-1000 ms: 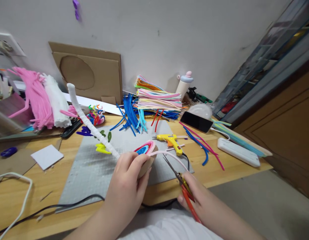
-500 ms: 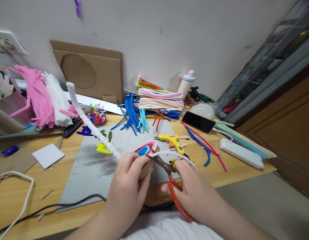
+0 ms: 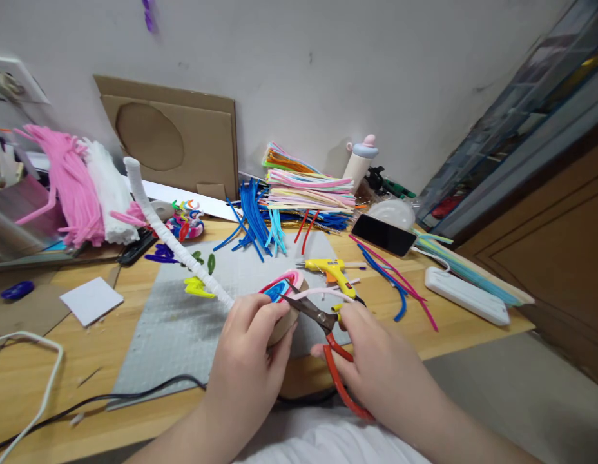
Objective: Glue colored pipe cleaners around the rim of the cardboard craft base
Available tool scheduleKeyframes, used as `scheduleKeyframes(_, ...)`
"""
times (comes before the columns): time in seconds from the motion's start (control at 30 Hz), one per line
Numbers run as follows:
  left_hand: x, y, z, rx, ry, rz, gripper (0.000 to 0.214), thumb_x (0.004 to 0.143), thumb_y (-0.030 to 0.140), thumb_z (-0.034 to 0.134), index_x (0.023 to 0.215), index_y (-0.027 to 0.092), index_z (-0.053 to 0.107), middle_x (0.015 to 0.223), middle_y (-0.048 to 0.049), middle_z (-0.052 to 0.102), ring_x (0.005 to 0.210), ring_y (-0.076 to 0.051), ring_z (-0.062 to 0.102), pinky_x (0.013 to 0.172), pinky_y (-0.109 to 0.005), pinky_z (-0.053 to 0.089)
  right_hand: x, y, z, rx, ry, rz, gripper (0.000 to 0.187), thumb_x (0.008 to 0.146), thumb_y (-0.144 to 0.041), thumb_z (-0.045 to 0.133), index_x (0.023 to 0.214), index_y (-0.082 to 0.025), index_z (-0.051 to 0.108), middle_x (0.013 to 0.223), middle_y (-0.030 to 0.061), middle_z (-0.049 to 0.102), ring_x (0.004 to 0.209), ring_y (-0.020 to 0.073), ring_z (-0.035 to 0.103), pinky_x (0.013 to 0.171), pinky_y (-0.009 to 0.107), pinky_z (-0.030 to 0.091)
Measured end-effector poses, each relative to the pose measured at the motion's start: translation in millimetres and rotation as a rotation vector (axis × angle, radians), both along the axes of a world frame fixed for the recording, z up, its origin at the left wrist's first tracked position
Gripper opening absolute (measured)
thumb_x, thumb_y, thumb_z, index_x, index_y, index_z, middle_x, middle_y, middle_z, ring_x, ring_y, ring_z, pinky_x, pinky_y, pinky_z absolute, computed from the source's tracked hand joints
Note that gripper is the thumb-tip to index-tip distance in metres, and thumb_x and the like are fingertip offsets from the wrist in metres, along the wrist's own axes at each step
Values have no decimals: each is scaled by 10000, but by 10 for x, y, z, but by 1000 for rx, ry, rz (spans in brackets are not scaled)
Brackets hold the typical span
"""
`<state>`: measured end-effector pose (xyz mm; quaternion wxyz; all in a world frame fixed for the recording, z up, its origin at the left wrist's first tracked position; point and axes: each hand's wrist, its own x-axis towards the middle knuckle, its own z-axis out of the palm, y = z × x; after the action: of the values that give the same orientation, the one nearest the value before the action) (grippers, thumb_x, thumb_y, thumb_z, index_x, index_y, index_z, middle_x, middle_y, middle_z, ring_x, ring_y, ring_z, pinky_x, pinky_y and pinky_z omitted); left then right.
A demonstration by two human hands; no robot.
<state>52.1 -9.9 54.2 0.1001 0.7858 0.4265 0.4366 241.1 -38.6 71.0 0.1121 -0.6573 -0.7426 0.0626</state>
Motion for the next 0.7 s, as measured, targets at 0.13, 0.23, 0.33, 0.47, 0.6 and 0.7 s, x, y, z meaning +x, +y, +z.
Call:
scheduleKeyframes(0.13,15,10,-6,11,2,-2,237,854,66,572,1032,215,525,1042,-25,521,960,-148,524,850,-269,445,19,-7,-19,85,-78,20,371,814,-535,654,909,-206,512,862,52,602,763,268,629,616,346,448)
scheduleKeyframes(0.23,25,11,3,-1,-3,-2,246,847,51,568,1021,216,513,1023,-23,519,948,-149,518,833,-270,443,37,-2,-21,109,-134,20,387,811,-571,637,835,-211,497,791,33,587,682,253,632,560,334,431)
scheduleKeyframes(0.33,39,14,8,-26,-10,10,263,833,38,564,1017,209,485,991,-23,522,929,-159,510,809,-285,443,43,10,-16,110,-161,25,351,828,-532,641,850,-210,501,796,27,597,677,241,645,561,325,431)
scheduleKeyframes(0.47,55,5,11,-36,-2,45,280,829,69,560,1049,204,452,968,-32,517,900,-178,508,793,-320,447,34,27,-23,137,-181,35,283,848,-455,645,864,-214,498,805,25,610,680,230,656,560,311,424)
scheduleKeyframes(0.6,61,-14,71,24,31,95,340,842,193,584,1144,184,429,1101,-95,493,1030,-242,491,881,-405,435,30,42,-41,164,-180,36,267,862,-433,625,815,-220,471,772,22,600,670,224,655,548,299,412)
scheduleKeyframes(0.7,96,21,198,68,100,129,337,865,250,555,1179,184,453,1174,-120,480,1132,-288,455,959,-473,374,27,51,-45,135,-164,33,250,868,-412,613,805,-223,463,782,27,599,690,230,653,565,305,417)
